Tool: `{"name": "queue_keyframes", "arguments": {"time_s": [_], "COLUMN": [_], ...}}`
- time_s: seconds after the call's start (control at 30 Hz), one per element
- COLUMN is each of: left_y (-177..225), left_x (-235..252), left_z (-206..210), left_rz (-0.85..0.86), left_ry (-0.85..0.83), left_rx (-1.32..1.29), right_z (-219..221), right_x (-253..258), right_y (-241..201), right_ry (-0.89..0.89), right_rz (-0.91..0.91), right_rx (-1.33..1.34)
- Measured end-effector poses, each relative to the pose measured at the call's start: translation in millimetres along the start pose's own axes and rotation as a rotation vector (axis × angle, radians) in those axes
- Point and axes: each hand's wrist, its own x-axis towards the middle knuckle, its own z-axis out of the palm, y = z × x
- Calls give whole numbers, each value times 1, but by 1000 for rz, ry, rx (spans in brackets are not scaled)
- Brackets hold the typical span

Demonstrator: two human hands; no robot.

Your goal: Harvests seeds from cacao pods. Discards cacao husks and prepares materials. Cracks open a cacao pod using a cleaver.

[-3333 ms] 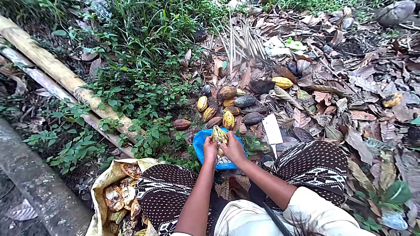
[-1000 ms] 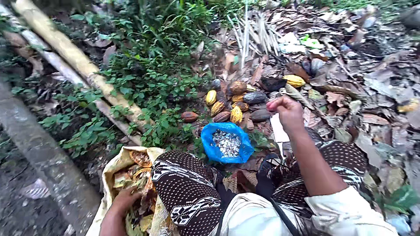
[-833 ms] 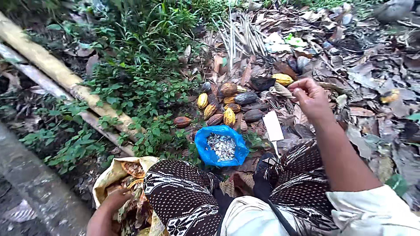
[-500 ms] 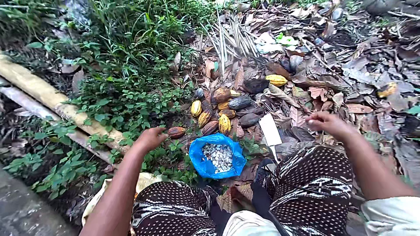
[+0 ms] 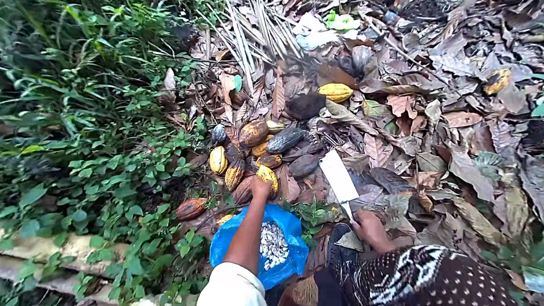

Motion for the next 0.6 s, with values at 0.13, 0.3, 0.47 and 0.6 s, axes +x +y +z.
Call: {"name": "queue_keyframes", "arguments": {"time_s": [0.13,0.3,0.47,0.6], "left_y": [0,4,1,-2], "left_x": [21,32,30,27], "left_z": [25,47,43,37], "left_rz": [-77,-171,-160,-148], "left_ry": [45,132,188,184], "left_rx": [54,45,46,68], "right_z": [12,19,21,9], "right_x": [7,13,18,15], "right_y": [-32,-27,-29,-34], "right_ry": [-67,-79,-151,-130], "right_rz": [132,179,174,210], "right_rx": [8,14,72,100]}}
